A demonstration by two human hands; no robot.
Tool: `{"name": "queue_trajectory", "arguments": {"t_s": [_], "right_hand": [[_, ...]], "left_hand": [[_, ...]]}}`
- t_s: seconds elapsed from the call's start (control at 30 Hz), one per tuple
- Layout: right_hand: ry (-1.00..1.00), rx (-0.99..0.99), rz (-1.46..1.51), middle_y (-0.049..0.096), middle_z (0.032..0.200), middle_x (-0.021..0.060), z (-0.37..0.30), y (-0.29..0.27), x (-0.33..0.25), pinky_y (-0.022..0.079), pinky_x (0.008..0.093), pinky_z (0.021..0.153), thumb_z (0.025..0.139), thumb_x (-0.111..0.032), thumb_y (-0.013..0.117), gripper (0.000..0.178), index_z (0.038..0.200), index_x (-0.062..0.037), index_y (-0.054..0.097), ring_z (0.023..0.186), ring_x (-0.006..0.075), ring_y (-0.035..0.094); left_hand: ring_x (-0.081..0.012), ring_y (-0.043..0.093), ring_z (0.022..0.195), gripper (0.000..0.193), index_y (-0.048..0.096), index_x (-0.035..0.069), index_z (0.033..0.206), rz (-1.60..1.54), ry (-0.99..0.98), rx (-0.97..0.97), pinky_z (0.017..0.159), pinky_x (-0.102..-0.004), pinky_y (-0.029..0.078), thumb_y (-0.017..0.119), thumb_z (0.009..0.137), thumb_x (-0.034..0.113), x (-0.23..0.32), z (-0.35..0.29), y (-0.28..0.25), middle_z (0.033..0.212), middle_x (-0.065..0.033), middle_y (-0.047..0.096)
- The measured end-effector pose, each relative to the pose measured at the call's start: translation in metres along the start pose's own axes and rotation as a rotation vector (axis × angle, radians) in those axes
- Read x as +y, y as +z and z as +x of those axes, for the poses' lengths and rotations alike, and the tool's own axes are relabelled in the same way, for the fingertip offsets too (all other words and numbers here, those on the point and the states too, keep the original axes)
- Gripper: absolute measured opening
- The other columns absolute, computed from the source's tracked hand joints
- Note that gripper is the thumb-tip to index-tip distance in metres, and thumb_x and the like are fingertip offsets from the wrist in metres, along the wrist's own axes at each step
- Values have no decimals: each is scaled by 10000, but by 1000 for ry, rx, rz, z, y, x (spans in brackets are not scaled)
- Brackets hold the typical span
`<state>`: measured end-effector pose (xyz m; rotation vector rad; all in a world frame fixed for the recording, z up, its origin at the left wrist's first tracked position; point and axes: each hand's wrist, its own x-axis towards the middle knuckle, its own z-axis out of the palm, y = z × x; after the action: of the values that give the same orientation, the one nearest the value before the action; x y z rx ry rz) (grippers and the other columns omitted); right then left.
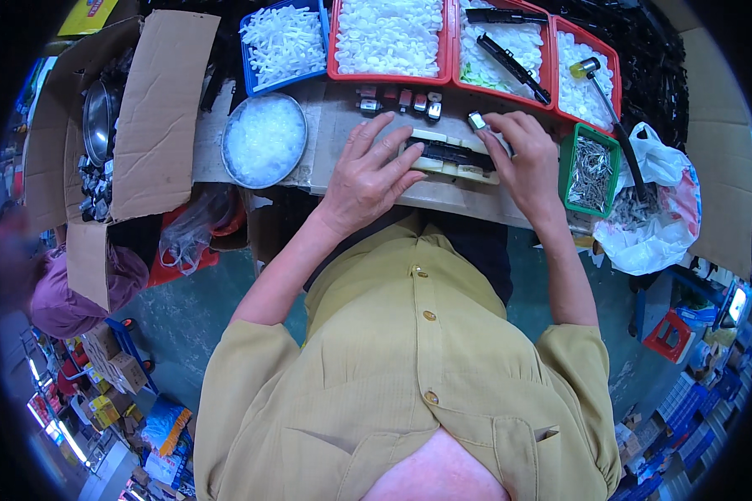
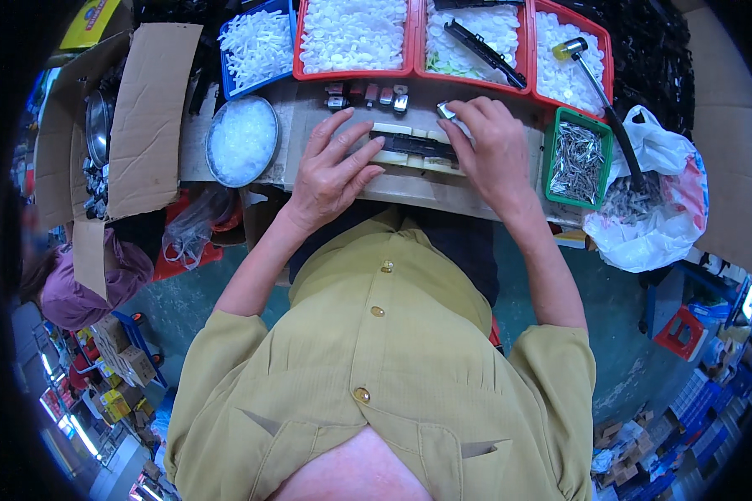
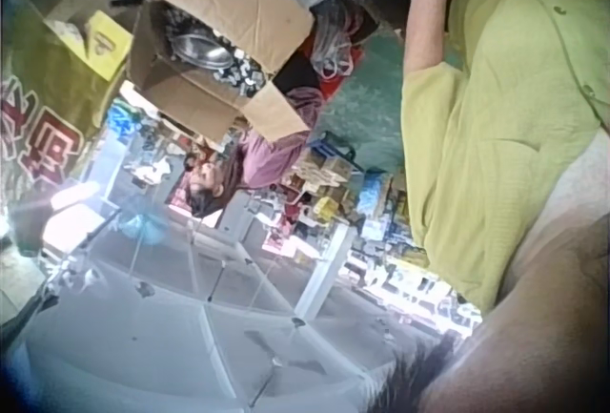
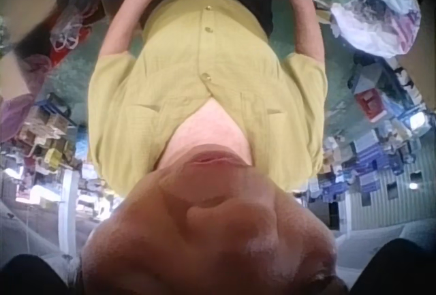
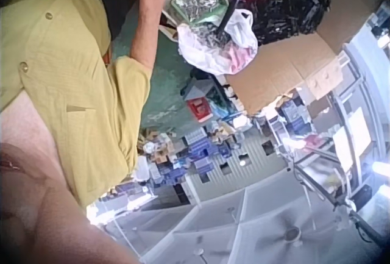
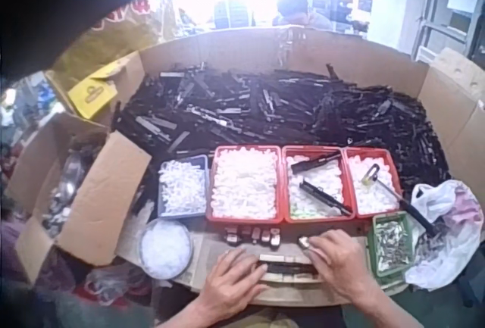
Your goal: The person assembles small metal lock mechanisms at a workbench. They place a metal pin into a lock body, secure it with a hammer, and then use pliers to adjust the components. The process is repeated for multiple units, with finished items placed into a tray.
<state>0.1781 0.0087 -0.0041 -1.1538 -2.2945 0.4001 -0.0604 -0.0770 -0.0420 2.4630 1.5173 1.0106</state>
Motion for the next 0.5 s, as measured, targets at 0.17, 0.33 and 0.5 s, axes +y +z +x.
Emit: {"name": "queue_trajectory", "arguments": {"t_s": [0.17,0.33,0.5], "right_hand": [[78,-115,-229,643,844,119,13,17,16,511,433,702,850,-203,718,201,899,-14,671,830,304,658],[38,-57,-54,632,824,123,18,16,11,511,441,692,819,-185,726,195,872,-14,650,797,317,658],[-177,-162,5,620,848,107,18,19,-36,487,439,702,802,-182,724,191,873,-31,631,841,296,645]], "left_hand": [[-355,515,1262,297,723,56,1095,3,-27,25,1021,-456,444,756,832,190,0,11,-5,1201,-118,651],[-340,560,1172,246,729,39,1063,-16,-136,122,963,-429,472,745,837,135,-3,12,-13,1128,-109,678],[-216,621,944,184,750,40,1051,-214,-450,161,817,-311,490,724,884,113,1,10,-19,1001,-98,691]]}}
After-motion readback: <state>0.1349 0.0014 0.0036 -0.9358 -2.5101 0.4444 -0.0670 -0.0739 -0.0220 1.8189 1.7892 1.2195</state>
